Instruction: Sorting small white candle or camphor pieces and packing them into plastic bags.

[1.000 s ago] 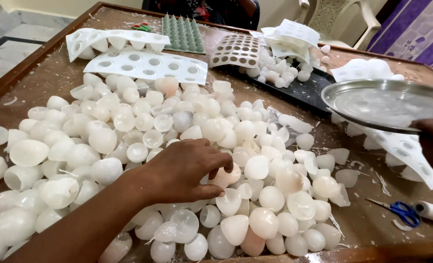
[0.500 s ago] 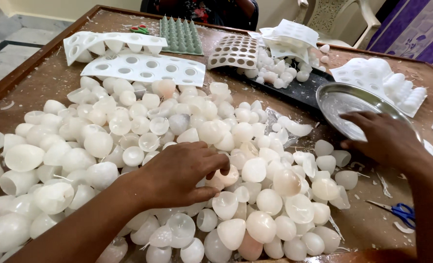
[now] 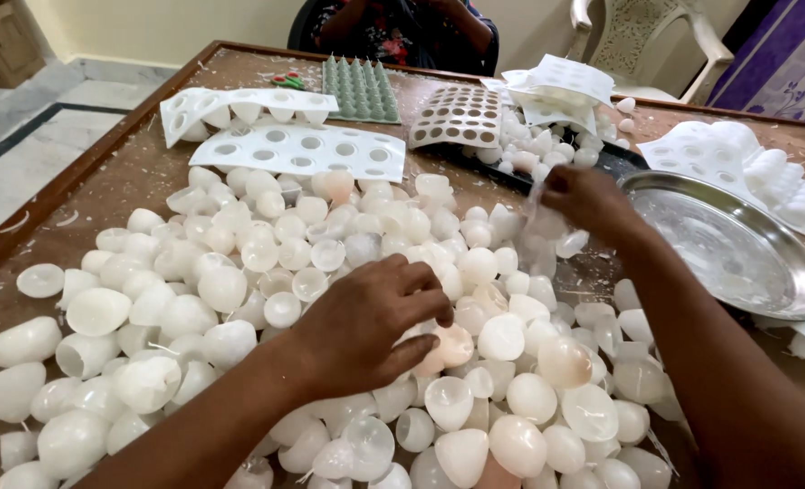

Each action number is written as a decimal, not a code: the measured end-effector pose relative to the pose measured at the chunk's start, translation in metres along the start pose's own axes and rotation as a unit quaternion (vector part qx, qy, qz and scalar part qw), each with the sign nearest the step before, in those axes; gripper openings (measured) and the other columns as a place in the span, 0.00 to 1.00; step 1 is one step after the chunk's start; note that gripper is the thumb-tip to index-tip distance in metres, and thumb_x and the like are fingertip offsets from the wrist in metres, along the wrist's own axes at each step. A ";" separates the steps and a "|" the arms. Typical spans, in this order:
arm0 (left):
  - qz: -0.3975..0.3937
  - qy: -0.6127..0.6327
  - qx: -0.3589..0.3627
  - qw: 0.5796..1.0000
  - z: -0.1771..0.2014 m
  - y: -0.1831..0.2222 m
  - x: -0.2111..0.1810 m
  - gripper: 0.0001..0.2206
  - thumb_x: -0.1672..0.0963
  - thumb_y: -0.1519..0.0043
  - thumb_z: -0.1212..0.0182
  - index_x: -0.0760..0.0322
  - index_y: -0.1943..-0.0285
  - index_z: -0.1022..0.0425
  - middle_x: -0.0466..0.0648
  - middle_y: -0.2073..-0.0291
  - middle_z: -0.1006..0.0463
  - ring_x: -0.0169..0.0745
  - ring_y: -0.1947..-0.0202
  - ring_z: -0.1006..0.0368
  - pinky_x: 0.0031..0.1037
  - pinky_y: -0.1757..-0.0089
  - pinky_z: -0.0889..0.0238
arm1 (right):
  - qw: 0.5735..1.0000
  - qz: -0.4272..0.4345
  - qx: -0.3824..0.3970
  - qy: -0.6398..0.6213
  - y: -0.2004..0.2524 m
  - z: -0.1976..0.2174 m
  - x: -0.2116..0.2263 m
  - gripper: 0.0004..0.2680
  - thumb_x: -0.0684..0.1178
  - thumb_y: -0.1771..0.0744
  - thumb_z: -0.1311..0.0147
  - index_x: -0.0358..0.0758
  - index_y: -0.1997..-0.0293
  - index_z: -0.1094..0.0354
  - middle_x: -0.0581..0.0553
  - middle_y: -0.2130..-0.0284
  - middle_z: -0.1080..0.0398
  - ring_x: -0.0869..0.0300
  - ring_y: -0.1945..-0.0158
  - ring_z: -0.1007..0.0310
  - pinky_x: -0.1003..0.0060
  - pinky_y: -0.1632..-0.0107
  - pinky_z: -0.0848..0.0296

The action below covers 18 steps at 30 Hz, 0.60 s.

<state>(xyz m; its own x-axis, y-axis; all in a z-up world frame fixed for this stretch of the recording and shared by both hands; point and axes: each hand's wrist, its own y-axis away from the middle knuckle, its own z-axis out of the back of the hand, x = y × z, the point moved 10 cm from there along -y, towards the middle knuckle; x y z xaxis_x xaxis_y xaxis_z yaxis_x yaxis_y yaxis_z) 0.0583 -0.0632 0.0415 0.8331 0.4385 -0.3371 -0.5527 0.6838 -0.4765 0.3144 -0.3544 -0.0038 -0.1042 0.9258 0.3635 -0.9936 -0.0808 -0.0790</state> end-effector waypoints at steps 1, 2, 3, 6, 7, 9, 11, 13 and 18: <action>-0.014 -0.011 -0.027 0.999 0.005 0.001 -0.002 0.09 0.57 0.45 0.32 0.59 0.58 0.24 0.47 0.60 0.24 0.48 0.55 0.28 0.40 0.54 0.33 | 0.998 0.029 -0.050 0.022 0.010 0.024 0.018 0.11 0.54 0.32 0.44 0.37 0.53 0.29 0.36 0.63 0.23 0.45 0.63 0.24 0.50 0.59 0.24; -0.030 -0.026 -0.056 0.998 0.013 0.000 -0.004 0.08 0.56 0.43 0.32 0.59 0.57 0.24 0.47 0.59 0.24 0.49 0.57 0.28 0.40 0.54 0.33 | 0.992 0.060 -0.104 0.044 0.019 0.051 0.038 0.10 0.53 0.31 0.45 0.37 0.54 0.32 0.35 0.64 0.24 0.44 0.63 0.24 0.51 0.58 0.26; -0.028 -0.026 -0.057 0.998 0.014 -0.001 -0.002 0.08 0.56 0.43 0.32 0.59 0.57 0.24 0.47 0.59 0.24 0.49 0.57 0.28 0.40 0.54 0.33 | 0.992 0.062 -0.103 0.045 0.031 0.058 0.051 0.10 0.53 0.31 0.45 0.37 0.54 0.32 0.35 0.64 0.24 0.44 0.63 0.24 0.51 0.58 0.26; -0.019 -0.049 -0.106 0.993 0.031 -0.002 0.001 0.09 0.56 0.44 0.32 0.60 0.57 0.24 0.47 0.60 0.24 0.51 0.57 0.29 0.40 0.55 0.33 | 0.966 0.163 -0.188 0.070 0.077 0.092 0.117 0.10 0.51 0.30 0.44 0.33 0.53 0.35 0.32 0.63 0.25 0.43 0.62 0.25 0.50 0.57 0.29; -0.012 -0.075 -0.124 0.989 0.038 -0.003 0.002 0.09 0.56 0.44 0.33 0.60 0.57 0.24 0.48 0.60 0.24 0.51 0.56 0.29 0.41 0.54 0.33 | 0.955 0.196 -0.218 0.045 0.096 0.102 0.138 0.10 0.50 0.29 0.45 0.33 0.52 0.36 0.34 0.61 0.25 0.44 0.62 0.25 0.51 0.58 0.29; -0.008 -0.108 -0.143 0.984 0.052 -0.012 0.005 0.10 0.56 0.43 0.33 0.61 0.56 0.25 0.48 0.60 0.24 0.51 0.56 0.29 0.41 0.54 0.33 | 0.939 0.232 -0.251 0.017 0.125 0.117 0.166 0.10 0.50 0.29 0.45 0.33 0.51 0.37 0.35 0.59 0.25 0.45 0.61 0.24 0.52 0.58 0.29; 0.033 -0.149 -0.174 0.973 0.069 -0.020 0.011 0.17 0.52 0.40 0.32 0.63 0.48 0.28 0.50 0.57 0.24 0.50 0.55 0.29 0.42 0.53 0.34 | 0.904 0.324 -0.277 -0.038 0.154 0.127 0.195 0.09 0.47 0.27 0.44 0.33 0.52 0.40 0.39 0.58 0.25 0.52 0.57 0.23 0.58 0.53 0.27; 0.017 -0.145 -0.245 0.958 0.093 -0.026 0.004 0.25 0.49 0.41 0.30 0.68 0.43 0.32 0.55 0.53 0.26 0.54 0.52 0.30 0.42 0.53 0.35 | 0.888 0.376 -0.242 -0.107 0.160 0.124 0.213 0.09 0.45 0.26 0.43 0.33 0.52 0.41 0.42 0.60 0.27 0.57 0.56 0.24 0.62 0.51 0.27; 0.044 -0.087 -0.320 0.942 0.135 -0.025 0.018 0.41 0.44 0.47 0.25 0.74 0.33 0.38 0.55 0.52 0.27 0.52 0.52 0.30 0.41 0.53 0.36 | 0.852 0.404 -0.134 -0.303 0.174 0.119 0.248 0.11 0.40 0.30 0.39 0.37 0.51 0.44 0.50 0.65 0.37 0.68 0.61 0.35 0.73 0.56 0.30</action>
<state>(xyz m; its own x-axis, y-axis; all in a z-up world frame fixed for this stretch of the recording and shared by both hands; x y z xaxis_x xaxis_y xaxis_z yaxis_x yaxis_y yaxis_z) 0.0905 0.0065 0.1574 0.7437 0.6039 -0.2866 -0.4733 0.1730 -0.8637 0.1109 -0.1823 0.1832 -0.8343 0.2394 0.4967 -0.5492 -0.4396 -0.7107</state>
